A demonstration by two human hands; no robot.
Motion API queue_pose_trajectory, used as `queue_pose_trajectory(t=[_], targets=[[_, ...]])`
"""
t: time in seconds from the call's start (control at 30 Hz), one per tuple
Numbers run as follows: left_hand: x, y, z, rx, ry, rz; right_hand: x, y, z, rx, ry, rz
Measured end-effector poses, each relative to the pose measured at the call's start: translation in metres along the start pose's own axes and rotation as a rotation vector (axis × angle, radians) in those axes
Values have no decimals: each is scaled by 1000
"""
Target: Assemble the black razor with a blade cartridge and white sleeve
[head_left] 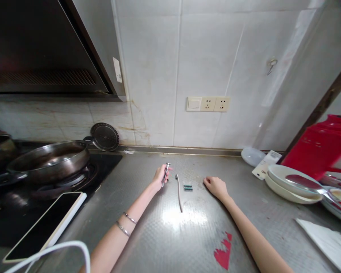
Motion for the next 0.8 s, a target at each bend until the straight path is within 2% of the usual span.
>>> queue_pose_trajectory(t=[0.13, 0.23, 0.37, 0.43, 0.53, 0.67, 0.8], targets=[[1, -4, 22, -43, 180, -37, 3, -9, -7, -81, 16, 60], [5, -8, 33, -138, 240, -83, 12, -22, -31, -119, -70, 88], [11, -10, 41, -261, 293, -130, 30, -32, -81, -159, -194, -69], [14, -10, 44, -286, 312, -153, 39, -31, -103, -146, -237, -148], [17, -8, 46, -309, 341, -196, 48, -23, -127, -65, -241, -179], [22, -6, 49, -344, 395, -255, 51, -9, -141, 1, -242, -197], [25, -6, 52, -357, 433, -293, 44, -9, -138, -22, -246, -198]])
Point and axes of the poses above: each hand's wrist, its own x-axis away from the middle knuckle, its own y-axis out of the palm, z = x × y, the point moved 2 cm from there along -x, towards the middle knuckle, and after that the axes turned 4 degrees about -x, right-handed, at the moved point
